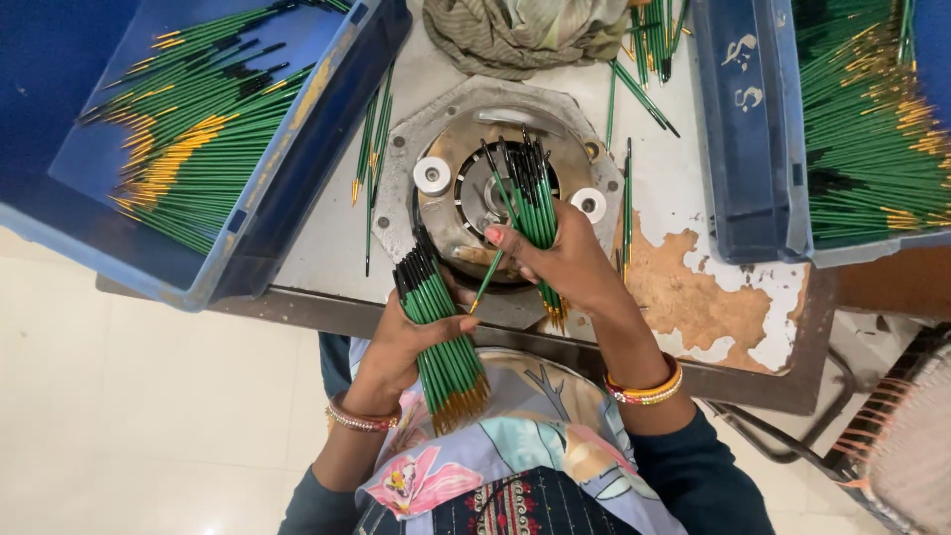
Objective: The person holds bundles of green paintbrush handles with yellow ferrules and inserts them one at a time into a rotary crimping machine on the workbench, operating the machine to crimp each ferrule, then places the processed handles into a blue bin and picks up more handles from another bin.
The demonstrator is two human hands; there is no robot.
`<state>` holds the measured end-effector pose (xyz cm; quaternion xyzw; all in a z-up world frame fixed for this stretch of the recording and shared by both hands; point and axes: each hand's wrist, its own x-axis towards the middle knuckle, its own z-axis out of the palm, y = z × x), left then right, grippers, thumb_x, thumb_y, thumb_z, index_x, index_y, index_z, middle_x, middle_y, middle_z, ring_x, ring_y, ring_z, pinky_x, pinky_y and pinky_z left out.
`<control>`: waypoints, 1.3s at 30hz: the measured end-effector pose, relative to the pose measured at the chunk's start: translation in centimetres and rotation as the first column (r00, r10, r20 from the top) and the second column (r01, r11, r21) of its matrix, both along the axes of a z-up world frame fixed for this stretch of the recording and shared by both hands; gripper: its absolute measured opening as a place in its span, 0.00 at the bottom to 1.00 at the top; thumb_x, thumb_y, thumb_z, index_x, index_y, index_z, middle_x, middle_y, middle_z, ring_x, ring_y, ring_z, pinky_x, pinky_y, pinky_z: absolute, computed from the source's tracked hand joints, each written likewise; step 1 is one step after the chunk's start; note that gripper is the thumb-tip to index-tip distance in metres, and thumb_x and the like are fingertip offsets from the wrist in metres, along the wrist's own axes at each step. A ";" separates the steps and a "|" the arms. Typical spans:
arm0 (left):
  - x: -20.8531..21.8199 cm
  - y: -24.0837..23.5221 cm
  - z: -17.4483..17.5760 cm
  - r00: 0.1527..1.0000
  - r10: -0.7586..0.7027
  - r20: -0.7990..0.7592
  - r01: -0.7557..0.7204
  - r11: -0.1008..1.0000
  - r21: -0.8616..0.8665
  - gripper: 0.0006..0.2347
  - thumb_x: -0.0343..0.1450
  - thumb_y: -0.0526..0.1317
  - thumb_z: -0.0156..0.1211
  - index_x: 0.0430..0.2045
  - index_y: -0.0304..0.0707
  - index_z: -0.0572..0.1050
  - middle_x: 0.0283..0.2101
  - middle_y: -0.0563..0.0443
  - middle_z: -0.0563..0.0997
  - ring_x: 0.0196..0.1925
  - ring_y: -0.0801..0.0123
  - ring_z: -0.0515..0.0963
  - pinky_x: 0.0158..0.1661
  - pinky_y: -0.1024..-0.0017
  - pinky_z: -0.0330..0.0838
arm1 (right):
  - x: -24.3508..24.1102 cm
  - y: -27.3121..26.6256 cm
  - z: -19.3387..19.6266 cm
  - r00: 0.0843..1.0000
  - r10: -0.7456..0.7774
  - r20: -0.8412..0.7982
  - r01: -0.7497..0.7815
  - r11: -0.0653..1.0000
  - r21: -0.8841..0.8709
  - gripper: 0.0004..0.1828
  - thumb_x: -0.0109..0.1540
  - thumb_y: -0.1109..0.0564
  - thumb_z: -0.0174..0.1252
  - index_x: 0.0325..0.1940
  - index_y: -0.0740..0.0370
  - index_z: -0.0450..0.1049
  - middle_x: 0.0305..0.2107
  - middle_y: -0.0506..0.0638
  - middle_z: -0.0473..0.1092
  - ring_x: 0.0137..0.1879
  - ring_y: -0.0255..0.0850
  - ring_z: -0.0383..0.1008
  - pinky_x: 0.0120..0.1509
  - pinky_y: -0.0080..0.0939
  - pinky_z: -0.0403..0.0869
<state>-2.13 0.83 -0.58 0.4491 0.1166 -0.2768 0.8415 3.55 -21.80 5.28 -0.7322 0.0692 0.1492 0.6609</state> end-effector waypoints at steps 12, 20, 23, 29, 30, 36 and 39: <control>-0.7 0.1 1.0 1.000 -0.008 -0.020 0.008 1.000 -0.003 0.24 0.57 0.21 0.70 0.46 0.34 0.71 0.41 0.50 0.78 0.43 0.68 0.80 0.42 0.69 0.80 | -0.6 -0.2 0.8 0.991 0.132 0.011 -0.129 0.944 0.302 0.16 0.62 0.51 0.66 0.45 0.63 0.72 0.29 0.48 0.76 0.25 0.27 0.65 0.26 0.30 0.64; -1.1 0.3 1.2 0.997 0.041 0.069 -0.048 0.993 0.106 0.21 0.59 0.21 0.72 0.43 0.31 0.71 0.37 0.49 0.80 0.38 0.67 0.81 0.39 0.67 0.81 | -1.3 -0.4 -0.3 0.996 0.079 0.033 -0.084 0.962 0.259 0.14 0.65 0.53 0.66 0.46 0.63 0.71 0.26 0.46 0.69 0.25 0.27 0.65 0.26 0.30 0.64; -1.2 0.2 1.9 0.997 0.040 0.063 -0.043 0.997 0.059 0.22 0.58 0.21 0.71 0.43 0.33 0.71 0.37 0.49 0.81 0.38 0.68 0.81 0.38 0.68 0.81 | -1.4 -0.4 0.3 0.995 0.087 0.052 -0.098 0.951 0.292 0.14 0.64 0.53 0.66 0.46 0.63 0.71 0.28 0.47 0.72 0.26 0.27 0.65 0.26 0.30 0.63; -1.7 0.3 2.7 0.992 0.007 0.130 -0.019 0.996 0.088 0.21 0.58 0.22 0.72 0.42 0.34 0.71 0.37 0.48 0.81 0.39 0.68 0.82 0.40 0.69 0.81 | -1.6 -0.3 0.7 0.991 0.124 0.043 -0.131 0.924 0.360 0.16 0.63 0.52 0.66 0.47 0.63 0.70 0.31 0.51 0.76 0.26 0.28 0.65 0.26 0.29 0.63; -1.7 0.3 2.6 0.992 0.007 0.129 -0.019 0.996 0.089 0.21 0.58 0.22 0.72 0.42 0.34 0.71 0.37 0.48 0.81 0.39 0.68 0.82 0.40 0.69 0.81 | -1.6 -0.4 0.6 0.991 0.124 0.042 -0.131 0.924 0.360 0.16 0.63 0.52 0.66 0.47 0.63 0.70 0.31 0.51 0.76 0.26 0.28 0.65 0.26 0.29 0.63; -1.5 0.6 2.6 0.965 -0.048 0.259 -0.010 0.976 0.218 0.20 0.59 0.25 0.75 0.39 0.32 0.70 0.36 0.48 0.82 0.39 0.71 0.82 0.41 0.71 0.80 | -1.5 -0.3 0.3 0.986 0.160 0.037 -0.161 0.887 0.432 0.15 0.64 0.52 0.66 0.47 0.63 0.71 0.31 0.54 0.78 0.25 0.28 0.64 0.27 0.29 0.62; -0.9 0.5 2.4 0.953 -0.091 0.291 -0.005 0.950 0.312 0.19 0.59 0.26 0.76 0.39 0.32 0.71 0.36 0.48 0.82 0.39 0.71 0.82 0.40 0.71 0.81 | -1.5 -0.3 0.0 0.992 0.121 0.031 -0.123 0.899 0.421 0.14 0.64 0.52 0.66 0.45 0.63 0.71 0.30 0.51 0.77 0.25 0.27 0.64 0.26 0.29 0.61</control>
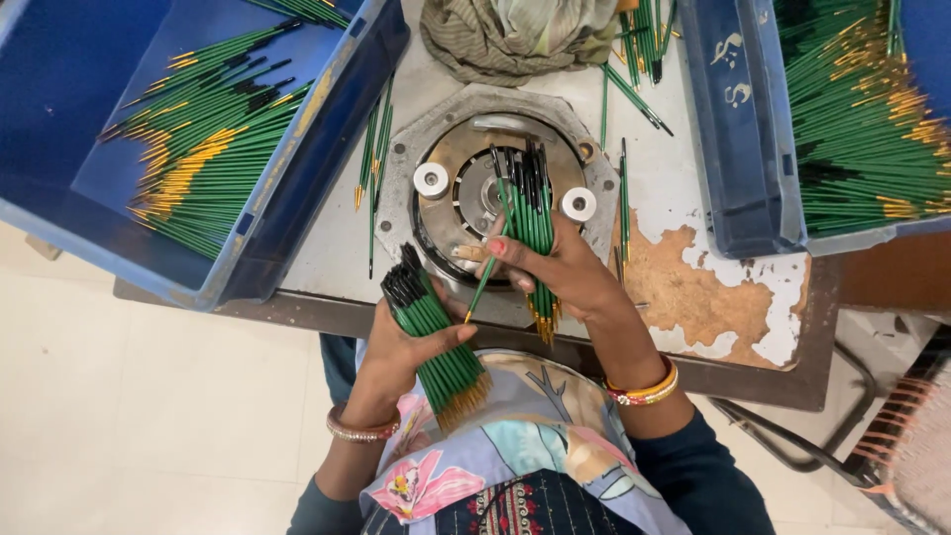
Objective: The person holds bundles of green paintbrush handles with yellow ferrules and inserts them one at a time into a rotary crimping machine on the workbench, operating the machine to crimp each ferrule, then places the processed handles into a blue bin and picks up more handles from another bin.
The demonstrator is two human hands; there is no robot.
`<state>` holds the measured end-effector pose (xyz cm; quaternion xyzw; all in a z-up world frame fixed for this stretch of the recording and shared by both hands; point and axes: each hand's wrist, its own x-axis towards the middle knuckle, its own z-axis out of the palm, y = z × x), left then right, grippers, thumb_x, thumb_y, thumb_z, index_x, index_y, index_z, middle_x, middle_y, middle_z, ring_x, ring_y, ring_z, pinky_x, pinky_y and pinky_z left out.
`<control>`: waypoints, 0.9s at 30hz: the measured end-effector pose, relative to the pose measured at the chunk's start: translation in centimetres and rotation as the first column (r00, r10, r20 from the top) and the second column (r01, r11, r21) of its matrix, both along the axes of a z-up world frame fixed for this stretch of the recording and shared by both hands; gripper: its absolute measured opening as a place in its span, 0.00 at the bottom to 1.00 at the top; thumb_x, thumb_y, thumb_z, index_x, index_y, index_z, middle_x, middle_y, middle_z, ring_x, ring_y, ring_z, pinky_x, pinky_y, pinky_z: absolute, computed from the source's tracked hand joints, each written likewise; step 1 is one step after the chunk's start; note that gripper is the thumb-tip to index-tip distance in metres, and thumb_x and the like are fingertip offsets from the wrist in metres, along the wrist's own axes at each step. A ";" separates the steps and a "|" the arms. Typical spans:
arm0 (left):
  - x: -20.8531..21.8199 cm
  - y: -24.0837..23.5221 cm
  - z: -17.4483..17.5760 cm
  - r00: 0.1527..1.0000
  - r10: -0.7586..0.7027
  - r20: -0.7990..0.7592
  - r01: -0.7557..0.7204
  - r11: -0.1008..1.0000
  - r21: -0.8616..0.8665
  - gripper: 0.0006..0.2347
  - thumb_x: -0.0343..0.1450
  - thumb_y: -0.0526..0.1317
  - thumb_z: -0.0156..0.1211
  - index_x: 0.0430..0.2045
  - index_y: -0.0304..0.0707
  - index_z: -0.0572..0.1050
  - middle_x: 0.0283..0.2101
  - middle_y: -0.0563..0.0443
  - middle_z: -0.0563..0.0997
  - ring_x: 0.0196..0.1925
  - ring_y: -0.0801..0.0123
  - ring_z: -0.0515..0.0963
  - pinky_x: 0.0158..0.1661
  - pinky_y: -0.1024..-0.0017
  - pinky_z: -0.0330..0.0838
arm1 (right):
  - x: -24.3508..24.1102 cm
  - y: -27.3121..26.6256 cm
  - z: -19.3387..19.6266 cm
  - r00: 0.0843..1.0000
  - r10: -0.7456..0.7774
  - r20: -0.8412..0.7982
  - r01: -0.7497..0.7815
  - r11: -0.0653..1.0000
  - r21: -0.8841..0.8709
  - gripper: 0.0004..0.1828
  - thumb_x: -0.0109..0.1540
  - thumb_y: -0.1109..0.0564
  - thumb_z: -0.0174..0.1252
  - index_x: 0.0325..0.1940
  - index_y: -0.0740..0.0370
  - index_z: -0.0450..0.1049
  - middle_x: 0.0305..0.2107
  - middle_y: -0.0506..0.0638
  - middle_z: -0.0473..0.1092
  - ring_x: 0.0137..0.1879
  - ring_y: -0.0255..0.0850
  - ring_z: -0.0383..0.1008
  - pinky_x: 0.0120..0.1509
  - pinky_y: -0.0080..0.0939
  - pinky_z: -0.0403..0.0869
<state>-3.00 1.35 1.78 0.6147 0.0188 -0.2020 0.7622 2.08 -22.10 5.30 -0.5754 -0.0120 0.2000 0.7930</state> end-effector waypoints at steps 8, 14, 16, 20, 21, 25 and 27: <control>0.5 -0.3 -0.6 0.953 0.023 -0.303 -0.129 0.934 -0.335 0.17 0.61 0.27 0.71 0.41 0.32 0.71 0.37 0.45 0.82 0.36 0.64 0.82 0.38 0.68 0.79 | 0.1 -0.5 0.4 0.987 -0.138 0.088 0.156 0.955 -0.253 0.14 0.63 0.50 0.65 0.41 0.63 0.73 0.23 0.44 0.73 0.23 0.27 0.63 0.24 0.30 0.62; -0.5 -0.2 -1.4 0.926 0.049 -0.375 -0.095 0.990 -0.104 0.17 0.61 0.30 0.72 0.41 0.33 0.72 0.36 0.45 0.82 0.37 0.64 0.84 0.37 0.66 0.80 | -1.0 -1.0 -4.5 0.982 -0.006 0.191 0.096 0.877 -0.470 0.21 0.66 0.43 0.67 0.47 0.65 0.80 0.26 0.47 0.73 0.28 0.32 0.71 0.31 0.36 0.71; -0.8 0.9 -3.0 0.925 0.048 -0.377 -0.087 0.993 -0.086 0.18 0.61 0.30 0.71 0.42 0.33 0.72 0.36 0.45 0.81 0.36 0.61 0.83 0.35 0.63 0.79 | -0.6 -2.1 -0.1 0.929 0.065 0.364 0.194 0.752 -0.630 0.22 0.65 0.45 0.68 0.52 0.65 0.76 0.29 0.52 0.75 0.33 0.41 0.74 0.35 0.42 0.72; -0.3 3.7 -6.2 0.893 0.052 -0.446 -0.085 0.995 -0.054 0.19 0.60 0.30 0.68 0.43 0.35 0.70 0.37 0.45 0.81 0.36 0.58 0.84 0.33 0.59 0.81 | 1.4 -8.6 6.4 0.891 0.237 0.388 0.321 0.275 -0.906 0.29 0.60 0.54 0.63 0.65 0.61 0.71 0.30 0.63 0.76 0.38 0.56 0.79 0.43 0.52 0.73; -0.1 3.6 -6.8 0.898 0.037 -0.439 -0.074 0.995 -0.068 0.19 0.60 0.30 0.68 0.43 0.35 0.70 0.37 0.45 0.81 0.36 0.58 0.84 0.33 0.59 0.81 | 2.1 -12.2 6.9 0.890 0.233 0.393 0.332 0.260 -0.907 0.29 0.60 0.54 0.63 0.65 0.61 0.71 0.30 0.63 0.76 0.38 0.56 0.79 0.43 0.52 0.73; -0.1 3.8 -7.4 0.910 0.126 -0.395 -0.174 0.981 -0.088 0.19 0.63 0.30 0.67 0.47 0.35 0.68 0.37 0.44 0.79 0.36 0.59 0.82 0.33 0.61 0.78 | 5.6 -26.7 4.3 0.703 0.267 0.659 0.690 -0.032 -0.723 0.20 0.57 0.58 0.65 0.53 0.61 0.78 0.37 0.59 0.79 0.44 0.56 0.79 0.48 0.54 0.74; -0.3 3.0 -6.3 0.882 0.186 -0.433 -0.255 0.961 -0.106 0.18 0.64 0.31 0.66 0.46 0.34 0.68 0.36 0.42 0.79 0.36 0.59 0.83 0.33 0.60 0.79 | 6.5 -35.3 -1.1 0.622 0.355 0.698 0.781 -0.214 -0.587 0.18 0.57 0.55 0.70 0.49 0.64 0.80 0.36 0.64 0.76 0.44 0.62 0.76 0.47 0.59 0.71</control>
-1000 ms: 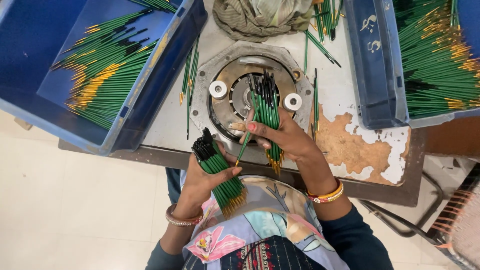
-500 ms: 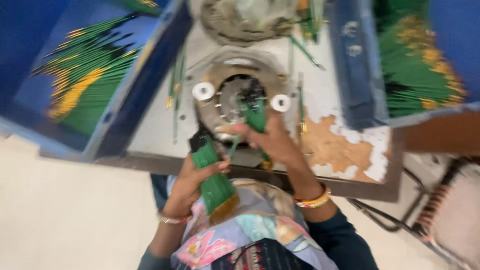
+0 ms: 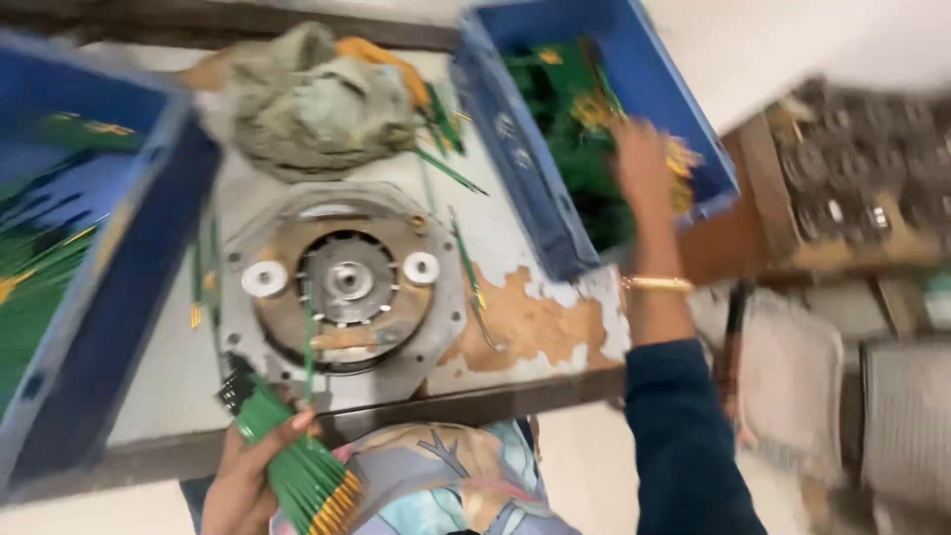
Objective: The person holds bundles of green paintbrush handles with yellow ferrules and inserts them one at a time into a rotary crimping machine on the workbench, operating the machine to crimp each ferrule, then places the processed handles into a blue bin and picks up more handles from another bin.
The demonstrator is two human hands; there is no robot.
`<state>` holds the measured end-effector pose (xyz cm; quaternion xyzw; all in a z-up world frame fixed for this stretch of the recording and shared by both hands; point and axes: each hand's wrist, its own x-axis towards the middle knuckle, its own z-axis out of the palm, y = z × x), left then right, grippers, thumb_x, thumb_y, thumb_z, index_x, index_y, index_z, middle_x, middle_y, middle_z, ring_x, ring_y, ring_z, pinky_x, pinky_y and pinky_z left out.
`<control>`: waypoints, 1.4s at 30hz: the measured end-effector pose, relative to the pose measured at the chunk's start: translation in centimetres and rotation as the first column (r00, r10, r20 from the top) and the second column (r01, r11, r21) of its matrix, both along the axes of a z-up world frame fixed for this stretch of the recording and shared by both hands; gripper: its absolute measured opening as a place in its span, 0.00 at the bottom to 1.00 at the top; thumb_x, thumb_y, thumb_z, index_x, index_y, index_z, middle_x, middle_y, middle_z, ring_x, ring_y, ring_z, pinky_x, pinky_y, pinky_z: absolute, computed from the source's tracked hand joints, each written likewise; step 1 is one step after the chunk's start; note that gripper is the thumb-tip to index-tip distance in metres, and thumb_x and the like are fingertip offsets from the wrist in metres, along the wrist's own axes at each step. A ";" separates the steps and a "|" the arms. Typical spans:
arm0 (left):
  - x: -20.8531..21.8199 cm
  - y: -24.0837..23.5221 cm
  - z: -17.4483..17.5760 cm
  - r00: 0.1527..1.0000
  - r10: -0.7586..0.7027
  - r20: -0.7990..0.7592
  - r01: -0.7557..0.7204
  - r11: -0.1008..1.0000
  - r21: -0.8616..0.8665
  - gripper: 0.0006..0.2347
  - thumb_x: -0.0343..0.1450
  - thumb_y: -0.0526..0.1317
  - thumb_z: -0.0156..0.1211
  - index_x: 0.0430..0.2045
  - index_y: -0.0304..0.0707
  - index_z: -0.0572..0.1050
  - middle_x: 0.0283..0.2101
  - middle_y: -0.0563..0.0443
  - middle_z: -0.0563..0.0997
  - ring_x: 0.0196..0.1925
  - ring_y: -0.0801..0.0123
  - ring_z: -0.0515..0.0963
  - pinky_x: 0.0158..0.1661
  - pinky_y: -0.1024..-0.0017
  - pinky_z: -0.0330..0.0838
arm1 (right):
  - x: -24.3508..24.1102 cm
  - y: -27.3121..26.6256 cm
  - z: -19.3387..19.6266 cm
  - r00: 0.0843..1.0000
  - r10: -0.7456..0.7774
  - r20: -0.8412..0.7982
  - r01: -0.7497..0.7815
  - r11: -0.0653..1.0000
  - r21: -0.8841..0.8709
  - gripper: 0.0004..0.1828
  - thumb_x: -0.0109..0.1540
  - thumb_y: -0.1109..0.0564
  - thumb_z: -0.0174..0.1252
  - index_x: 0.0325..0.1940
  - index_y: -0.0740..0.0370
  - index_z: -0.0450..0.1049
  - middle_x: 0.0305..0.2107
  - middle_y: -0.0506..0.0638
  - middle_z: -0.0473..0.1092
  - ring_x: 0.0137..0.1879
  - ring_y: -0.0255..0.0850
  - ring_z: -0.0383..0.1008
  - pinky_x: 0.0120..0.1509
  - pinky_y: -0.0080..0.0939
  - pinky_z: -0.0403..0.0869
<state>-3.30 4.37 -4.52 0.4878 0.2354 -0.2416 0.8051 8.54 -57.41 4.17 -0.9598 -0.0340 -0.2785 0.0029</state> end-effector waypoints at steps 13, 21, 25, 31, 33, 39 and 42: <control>2.7 -6.0 5.6 0.958 -0.249 0.144 0.285 0.894 -0.347 0.19 0.62 0.34 0.73 0.46 0.33 0.76 0.32 0.50 0.82 0.32 0.71 0.82 0.31 0.73 0.78 | -7.1 29.7 3.3 0.784 0.619 -0.045 -0.619 0.785 0.015 0.22 0.58 0.59 0.62 0.56 0.60 0.72 0.54 0.62 0.71 0.64 0.57 0.69 0.69 0.61 0.66; 10.9 3.5 12.4 0.929 -0.365 0.063 0.353 0.925 0.143 0.19 0.66 0.47 0.73 0.40 0.28 0.82 0.34 0.47 0.84 0.29 0.71 0.82 0.29 0.73 0.78 | -5.9 25.8 -5.1 0.733 0.459 -0.502 -0.330 0.885 0.328 0.19 0.62 0.50 0.55 0.56 0.56 0.73 0.31 0.51 0.79 0.40 0.43 0.80 0.45 0.43 0.76; 22.4 10.2 16.7 0.765 -0.328 0.554 -0.068 0.815 0.575 0.18 0.60 0.43 0.76 0.35 0.30 0.78 0.33 0.41 0.84 0.29 0.60 0.84 0.30 0.66 0.81 | -7.7 28.2 -3.4 0.695 0.560 -0.451 -0.003 0.630 0.777 0.22 0.69 0.46 0.45 0.59 0.62 0.71 0.13 0.49 0.69 0.19 0.36 0.70 0.26 0.37 0.68; 29.5 14.4 5.2 0.601 -0.777 0.185 -0.352 -0.050 0.935 0.16 0.56 0.38 0.70 0.35 0.33 0.76 0.37 0.33 0.81 0.40 0.39 0.82 0.40 0.50 0.79 | -8.8 32.2 -2.6 0.720 0.584 -0.375 0.283 0.247 0.927 0.23 0.70 0.45 0.44 0.59 0.62 0.73 0.11 0.42 0.56 0.15 0.30 0.54 0.20 0.34 0.55; 29.9 15.6 2.7 0.512 -0.856 0.077 -0.296 -0.092 0.951 0.15 0.57 0.36 0.70 0.36 0.35 0.77 0.36 0.34 0.81 0.41 0.41 0.82 0.40 0.50 0.78 | -9.1 32.9 -2.9 0.725 0.577 -0.377 0.341 0.175 0.924 0.23 0.70 0.46 0.45 0.60 0.63 0.74 0.12 0.41 0.55 0.16 0.29 0.52 0.21 0.33 0.54; 28.1 16.7 -1.3 0.500 -0.861 -0.094 -0.433 -0.342 0.834 0.05 0.76 0.38 0.54 0.42 0.41 0.77 0.36 0.41 0.83 0.36 0.50 0.84 0.34 0.55 0.77 | -9.3 34.2 -0.9 0.653 0.653 -0.385 0.214 0.328 0.920 0.23 0.70 0.44 0.46 0.56 0.61 0.77 0.13 0.41 0.60 0.18 0.27 0.58 0.22 0.31 0.57; 25.9 15.8 -2.1 0.397 -0.909 -0.129 -0.456 -0.317 0.831 0.10 0.71 0.37 0.54 0.45 0.43 0.76 0.35 0.43 0.81 0.40 0.52 0.83 0.35 0.53 0.76 | -9.5 34.4 -0.7 0.657 0.640 -0.399 0.269 0.295 0.917 0.24 0.70 0.43 0.45 0.54 0.63 0.77 0.14 0.41 0.62 0.19 0.27 0.60 0.22 0.31 0.59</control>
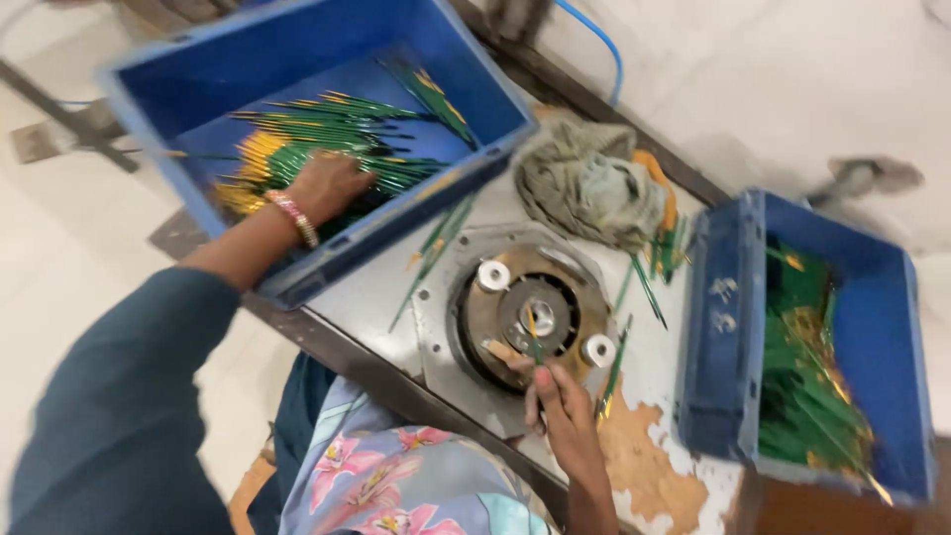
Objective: The person holds bundles of green paintbrush handles with yellow ferrules and inserts them one at a time into a rotary crimping machine on the workbench, operating the machine to crimp each ferrule, then places the processed handles into a blue bin and picks up more handles from another bin.
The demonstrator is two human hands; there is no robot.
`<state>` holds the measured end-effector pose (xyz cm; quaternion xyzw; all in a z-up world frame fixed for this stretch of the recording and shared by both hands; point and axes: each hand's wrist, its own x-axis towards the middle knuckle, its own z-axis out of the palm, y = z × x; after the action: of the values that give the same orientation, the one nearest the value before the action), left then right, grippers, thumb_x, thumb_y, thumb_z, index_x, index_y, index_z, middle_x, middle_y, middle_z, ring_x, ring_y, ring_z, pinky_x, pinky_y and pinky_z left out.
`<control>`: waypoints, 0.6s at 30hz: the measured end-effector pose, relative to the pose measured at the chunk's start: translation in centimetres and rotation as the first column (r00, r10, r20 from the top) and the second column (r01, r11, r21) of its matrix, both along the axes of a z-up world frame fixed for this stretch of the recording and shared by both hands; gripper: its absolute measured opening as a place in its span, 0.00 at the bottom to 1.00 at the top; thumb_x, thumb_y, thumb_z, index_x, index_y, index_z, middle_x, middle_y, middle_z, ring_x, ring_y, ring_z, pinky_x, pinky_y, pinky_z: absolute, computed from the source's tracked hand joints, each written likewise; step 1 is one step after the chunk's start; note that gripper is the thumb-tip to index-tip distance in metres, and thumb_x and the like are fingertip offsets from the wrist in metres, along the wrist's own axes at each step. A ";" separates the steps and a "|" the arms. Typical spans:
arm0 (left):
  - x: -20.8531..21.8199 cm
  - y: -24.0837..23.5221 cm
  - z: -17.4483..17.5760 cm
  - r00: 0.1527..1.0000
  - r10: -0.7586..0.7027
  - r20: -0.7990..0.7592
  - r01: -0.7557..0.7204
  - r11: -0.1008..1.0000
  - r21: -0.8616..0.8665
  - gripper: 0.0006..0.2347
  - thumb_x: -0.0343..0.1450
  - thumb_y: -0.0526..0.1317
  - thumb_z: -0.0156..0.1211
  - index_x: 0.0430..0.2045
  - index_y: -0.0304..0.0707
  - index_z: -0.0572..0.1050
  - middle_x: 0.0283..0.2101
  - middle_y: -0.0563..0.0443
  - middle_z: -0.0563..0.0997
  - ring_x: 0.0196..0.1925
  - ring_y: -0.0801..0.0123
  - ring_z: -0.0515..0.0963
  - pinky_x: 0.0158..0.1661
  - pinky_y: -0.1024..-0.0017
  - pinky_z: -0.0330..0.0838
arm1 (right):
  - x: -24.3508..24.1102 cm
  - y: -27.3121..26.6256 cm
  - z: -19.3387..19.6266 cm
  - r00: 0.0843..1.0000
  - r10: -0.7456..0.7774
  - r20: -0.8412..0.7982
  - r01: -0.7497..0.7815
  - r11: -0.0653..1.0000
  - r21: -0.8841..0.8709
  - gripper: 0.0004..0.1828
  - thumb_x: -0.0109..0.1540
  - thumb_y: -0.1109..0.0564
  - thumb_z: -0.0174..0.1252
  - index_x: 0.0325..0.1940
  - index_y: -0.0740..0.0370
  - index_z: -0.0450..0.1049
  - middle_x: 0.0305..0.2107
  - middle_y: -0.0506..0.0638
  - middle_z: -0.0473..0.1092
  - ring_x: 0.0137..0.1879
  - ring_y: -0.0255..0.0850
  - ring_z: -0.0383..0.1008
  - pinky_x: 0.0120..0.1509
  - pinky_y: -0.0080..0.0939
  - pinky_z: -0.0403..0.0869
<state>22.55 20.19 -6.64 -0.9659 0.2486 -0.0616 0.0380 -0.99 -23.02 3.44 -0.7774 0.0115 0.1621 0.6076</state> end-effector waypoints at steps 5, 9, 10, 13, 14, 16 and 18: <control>-8.8 -6.3 16.7 0.983 0.180 0.035 -0.143 0.874 -0.464 0.14 0.69 0.34 0.63 0.49 0.38 0.77 0.51 0.40 0.81 0.56 0.51 0.81 0.57 0.53 0.73 | 0.2 0.5 2.3 0.990 0.122 -0.073 -0.090 0.935 0.344 0.26 0.71 0.42 0.46 0.52 0.68 0.75 0.12 0.41 0.57 0.17 0.28 0.54 0.22 0.32 0.54; -17.1 -16.5 16.8 0.989 -0.148 0.020 0.056 0.246 -0.968 0.11 0.72 0.33 0.64 0.46 0.29 0.77 0.51 0.44 0.82 0.54 0.60 0.81 0.60 0.60 0.68 | -0.7 0.9 1.3 0.969 0.208 -0.133 -0.078 0.771 0.632 0.24 0.73 0.44 0.47 0.48 0.71 0.74 0.11 0.40 0.54 0.15 0.29 0.51 0.22 0.33 0.52; -18.4 -18.4 15.7 0.871 -0.402 -0.282 -0.352 -0.111 -0.930 0.10 0.72 0.34 0.64 0.45 0.29 0.79 0.46 0.43 0.83 0.49 0.61 0.84 0.53 0.63 0.76 | -1.0 0.8 0.9 0.949 0.239 -0.204 -0.017 0.687 0.726 0.23 0.74 0.46 0.46 0.48 0.71 0.73 0.11 0.39 0.53 0.15 0.29 0.50 0.22 0.33 0.51; -20.4 -21.1 13.2 0.625 -0.695 -0.357 -0.725 -0.345 -0.597 0.09 0.72 0.34 0.66 0.42 0.27 0.79 0.41 0.41 0.85 0.44 0.62 0.87 0.46 0.65 0.83 | -2.0 0.7 0.2 0.892 0.338 -0.301 0.117 0.471 0.875 0.20 0.75 0.48 0.45 0.48 0.70 0.71 0.11 0.38 0.50 0.14 0.28 0.47 0.21 0.33 0.49; -20.5 -21.6 12.6 0.650 -0.691 -0.315 -0.699 -0.383 -0.604 0.08 0.72 0.34 0.66 0.41 0.26 0.79 0.40 0.40 0.85 0.44 0.61 0.86 0.46 0.64 0.83 | -2.1 0.7 0.1 0.865 0.399 -0.304 0.168 0.341 0.925 0.19 0.75 0.49 0.45 0.48 0.69 0.70 0.10 0.37 0.49 0.14 0.28 0.46 0.20 0.32 0.49; -20.8 -21.8 11.6 0.614 -0.741 -0.273 -0.724 -0.390 -0.569 0.08 0.72 0.34 0.66 0.39 0.27 0.78 0.40 0.40 0.85 0.45 0.60 0.86 0.47 0.64 0.83 | -2.7 0.8 0.1 0.855 0.448 -0.262 0.168 0.239 0.956 0.18 0.75 0.49 0.44 0.49 0.68 0.70 0.09 0.37 0.48 0.13 0.27 0.45 0.20 0.32 0.48; -20.9 -21.8 11.4 0.581 -0.781 -0.228 -0.743 -0.395 -0.540 0.07 0.73 0.35 0.66 0.38 0.27 0.78 0.40 0.39 0.85 0.45 0.60 0.87 0.48 0.63 0.83 | -3.2 1.1 0.0 0.843 0.498 -0.205 0.161 0.130 0.978 0.17 0.76 0.50 0.44 0.50 0.66 0.70 0.09 0.36 0.47 0.12 0.27 0.44 0.19 0.31 0.48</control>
<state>1.66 -1.59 4.78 -0.3481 0.0719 0.2134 -0.9100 -4.20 -21.95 3.48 -0.1161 -0.0354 0.3920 0.9119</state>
